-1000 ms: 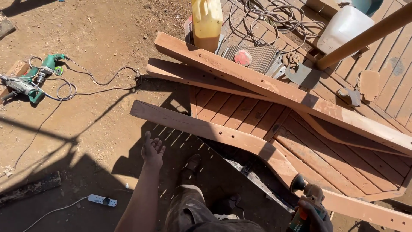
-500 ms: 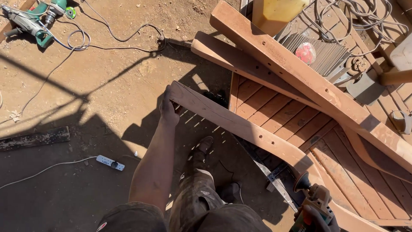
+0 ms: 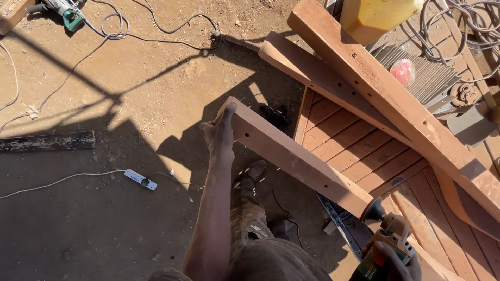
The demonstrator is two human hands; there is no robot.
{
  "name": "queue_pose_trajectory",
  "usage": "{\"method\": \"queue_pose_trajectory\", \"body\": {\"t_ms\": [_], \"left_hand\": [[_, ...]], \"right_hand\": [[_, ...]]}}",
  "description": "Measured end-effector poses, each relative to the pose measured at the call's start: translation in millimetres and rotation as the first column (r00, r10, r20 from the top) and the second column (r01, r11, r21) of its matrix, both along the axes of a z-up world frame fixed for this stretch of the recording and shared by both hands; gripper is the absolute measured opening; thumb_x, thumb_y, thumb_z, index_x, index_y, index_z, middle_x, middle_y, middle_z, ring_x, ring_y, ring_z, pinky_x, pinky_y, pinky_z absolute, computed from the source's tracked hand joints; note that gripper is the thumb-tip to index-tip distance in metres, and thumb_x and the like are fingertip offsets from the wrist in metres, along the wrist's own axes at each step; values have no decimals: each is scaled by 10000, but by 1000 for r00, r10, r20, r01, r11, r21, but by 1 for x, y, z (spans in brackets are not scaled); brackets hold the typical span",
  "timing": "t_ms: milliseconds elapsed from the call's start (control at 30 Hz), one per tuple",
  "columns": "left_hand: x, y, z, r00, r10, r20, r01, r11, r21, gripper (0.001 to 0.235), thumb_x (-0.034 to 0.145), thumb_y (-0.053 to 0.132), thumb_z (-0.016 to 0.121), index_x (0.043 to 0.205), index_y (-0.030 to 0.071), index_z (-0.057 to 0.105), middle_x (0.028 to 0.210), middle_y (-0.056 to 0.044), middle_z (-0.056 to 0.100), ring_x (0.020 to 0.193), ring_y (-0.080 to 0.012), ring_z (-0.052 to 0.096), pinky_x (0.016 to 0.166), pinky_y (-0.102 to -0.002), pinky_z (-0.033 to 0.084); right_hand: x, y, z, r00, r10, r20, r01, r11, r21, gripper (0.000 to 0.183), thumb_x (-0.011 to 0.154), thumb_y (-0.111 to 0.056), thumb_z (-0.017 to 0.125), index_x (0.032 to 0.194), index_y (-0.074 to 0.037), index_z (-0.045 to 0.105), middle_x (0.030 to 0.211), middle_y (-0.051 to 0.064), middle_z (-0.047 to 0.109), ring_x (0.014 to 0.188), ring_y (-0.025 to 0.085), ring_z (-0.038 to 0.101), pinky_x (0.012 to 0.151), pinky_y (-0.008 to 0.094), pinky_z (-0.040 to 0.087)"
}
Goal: Sanding the edges and surfaces of curved wooden planks using an angle grinder with a sanding disc.
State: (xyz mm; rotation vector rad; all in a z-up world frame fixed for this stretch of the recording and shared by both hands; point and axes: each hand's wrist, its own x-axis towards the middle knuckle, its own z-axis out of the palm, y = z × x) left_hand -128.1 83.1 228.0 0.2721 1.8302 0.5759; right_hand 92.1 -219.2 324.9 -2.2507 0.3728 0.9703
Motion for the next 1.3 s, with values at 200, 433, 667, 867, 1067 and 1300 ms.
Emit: {"method": "queue_pose_trajectory", "body": {"t_ms": [200,433,667,867,1067,1300], "left_hand": [[21,22,-56,971,18,239,-93,947,307,681,586,386,773,1190,104,633,1097,-93,638,909,-196,606,667,-347,514],[9,4,-90,969,79,236,-171,901,399,533,784,587,642,1044,138,761,1065,-57,735,991,-201,675,787,-390,552],[-2,3,-96,936,11,352,-145,923,357,619,861,654,501,1205,181,704,1168,-121,706,998,-251,679,750,-410,584],[-2,-3,-117,908,-68,413,-168,845,508,598,1013,634,555,1312,127,663,1238,-264,641,1230,-382,618,1066,-521,459],[-4,-2,-111,892,-88,444,-170,844,508,548,1031,549,565,1294,74,644,1039,-232,683,1020,-307,683,901,-457,553],[-4,-3,-114,877,-59,477,-213,841,496,493,1027,516,594,1241,78,667,985,-202,687,955,-266,694,822,-423,584]], "right_hand": [[12,7,0,998,51,31,-54,992,113,410,937,-66,614,1298,104,519,1016,348,607,877,491,606,789,550,497],[-9,62,18,986,166,2,-165,985,-45,524,862,-21,719,1335,23,497,1065,310,657,887,459,622,792,546,488],[-62,143,17,886,464,4,-463,884,-70,599,713,-140,833,1252,-90,577,980,136,673,837,271,612,727,422,479],[-92,181,-16,690,665,285,-713,692,110,937,599,-404,982,1350,-23,574,961,284,618,967,442,662,874,579,474],[-99,224,-12,583,755,299,-801,595,59,878,615,-429,963,1335,-120,566,887,206,652,849,393,714,795,547,517],[-109,242,-14,529,800,283,-838,545,28,791,649,-419,934,1300,-146,576,879,195,686,807,370,747,794,541,540]]}}
